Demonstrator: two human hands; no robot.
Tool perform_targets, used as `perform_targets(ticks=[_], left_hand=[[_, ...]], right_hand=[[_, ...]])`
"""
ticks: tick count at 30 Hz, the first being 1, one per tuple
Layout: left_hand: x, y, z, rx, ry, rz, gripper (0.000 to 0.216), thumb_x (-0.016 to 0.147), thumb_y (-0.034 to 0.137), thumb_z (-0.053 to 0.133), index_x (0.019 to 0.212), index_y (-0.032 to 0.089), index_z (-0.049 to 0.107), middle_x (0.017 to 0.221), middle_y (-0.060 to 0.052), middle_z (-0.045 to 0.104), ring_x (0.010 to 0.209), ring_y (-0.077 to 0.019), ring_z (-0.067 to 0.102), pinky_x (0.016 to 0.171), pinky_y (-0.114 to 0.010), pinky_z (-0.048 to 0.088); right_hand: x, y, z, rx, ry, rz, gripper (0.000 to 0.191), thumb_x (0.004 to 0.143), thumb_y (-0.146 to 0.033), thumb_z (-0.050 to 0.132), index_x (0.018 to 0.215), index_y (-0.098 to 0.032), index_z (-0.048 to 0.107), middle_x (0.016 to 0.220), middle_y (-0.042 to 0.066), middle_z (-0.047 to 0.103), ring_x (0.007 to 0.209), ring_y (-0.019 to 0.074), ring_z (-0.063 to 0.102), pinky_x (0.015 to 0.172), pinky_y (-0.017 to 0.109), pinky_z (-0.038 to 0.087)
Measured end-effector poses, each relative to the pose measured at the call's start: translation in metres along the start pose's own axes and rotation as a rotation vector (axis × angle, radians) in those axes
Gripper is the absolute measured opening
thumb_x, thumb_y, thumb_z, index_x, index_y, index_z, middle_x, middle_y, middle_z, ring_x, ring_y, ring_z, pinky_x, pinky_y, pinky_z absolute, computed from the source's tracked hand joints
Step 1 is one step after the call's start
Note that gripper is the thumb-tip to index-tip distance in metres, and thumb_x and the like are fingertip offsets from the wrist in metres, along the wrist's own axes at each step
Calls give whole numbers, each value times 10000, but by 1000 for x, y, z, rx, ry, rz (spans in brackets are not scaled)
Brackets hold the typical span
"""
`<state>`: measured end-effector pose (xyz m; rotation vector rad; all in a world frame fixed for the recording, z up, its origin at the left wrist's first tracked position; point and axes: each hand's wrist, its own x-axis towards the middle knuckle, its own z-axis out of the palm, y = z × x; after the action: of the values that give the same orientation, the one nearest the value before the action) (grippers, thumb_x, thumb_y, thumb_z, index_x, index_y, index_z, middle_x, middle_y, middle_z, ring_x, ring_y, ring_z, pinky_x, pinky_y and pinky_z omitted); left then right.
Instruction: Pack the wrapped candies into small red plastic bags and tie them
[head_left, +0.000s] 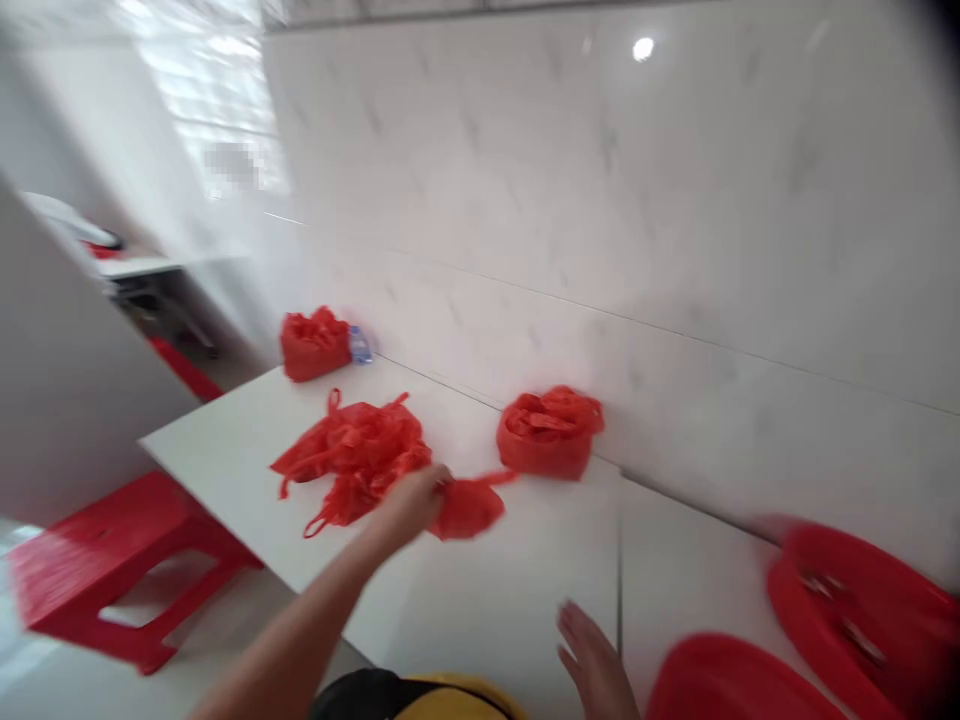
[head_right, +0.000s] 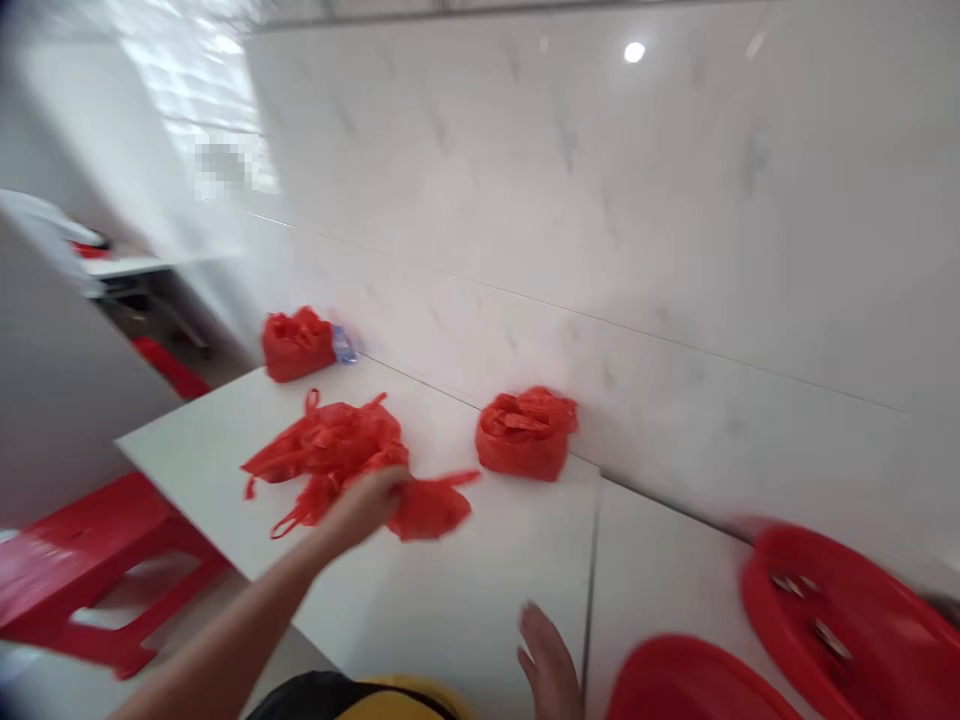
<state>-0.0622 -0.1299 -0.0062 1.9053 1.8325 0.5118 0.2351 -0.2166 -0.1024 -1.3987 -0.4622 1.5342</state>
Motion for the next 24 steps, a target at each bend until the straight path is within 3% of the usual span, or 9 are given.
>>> perform_targets(ticks=[2,4,6,8,12,17,24], left_hand=[[8,-13,-27,-27,229,-51,316,782,150,417,1017,197,623,982,-42,695,900,-187,619,793,-273,455],[20,-27,-46,-10,423,-162,306,810,235,460,1075,199,609,964,-25,684,873,-188,613,774,-276,454],[30,-39,-56,53,499,-277,341,842,314,462,1138,204,587,956,-15,670,854,-188,601,753,-284,456],[34,-49,-55,138,537,-368,397,879,384,420,1214,207,539,1119,-31,625,948,-207,584,800,-321,459],[32,-63,-32,245,388,-333,518,931,496,302,1365,222,373,1397,-78,442,1181,-264,493,885,-390,450],[30,-78,-2,330,205,-238,503,941,457,291,1341,172,401,1443,-119,396,1315,-268,379,999,-404,382],[27,-81,6,306,122,-249,554,928,478,325,1382,166,376,1493,-130,323,1343,-293,342,1017,-436,374]], right_hand=[[-8,-28,10,175,-105,14,407,665,-571,739,943,-274,711,1125,68,676,1134,251,584,898,389,483],[-22,-60,23,381,-229,-2,393,743,-562,674,962,-237,702,1031,53,691,1035,206,618,850,347,499],[-38,-89,35,538,-283,-34,342,802,-531,624,924,-218,691,942,32,684,919,164,628,785,299,503],[-52,-107,43,639,-331,-56,332,836,-521,583,891,-208,678,902,23,662,861,148,614,753,282,498],[-71,-117,48,718,-411,-72,355,855,-547,538,867,-211,653,861,16,607,821,141,575,732,277,484],[-80,-118,50,710,-432,-84,375,859,-574,511,808,-217,617,780,1,522,728,126,511,677,267,459],[-90,-119,53,766,-508,-65,389,879,-569,479,776,-208,581,746,-11,466,694,112,468,650,254,434]])
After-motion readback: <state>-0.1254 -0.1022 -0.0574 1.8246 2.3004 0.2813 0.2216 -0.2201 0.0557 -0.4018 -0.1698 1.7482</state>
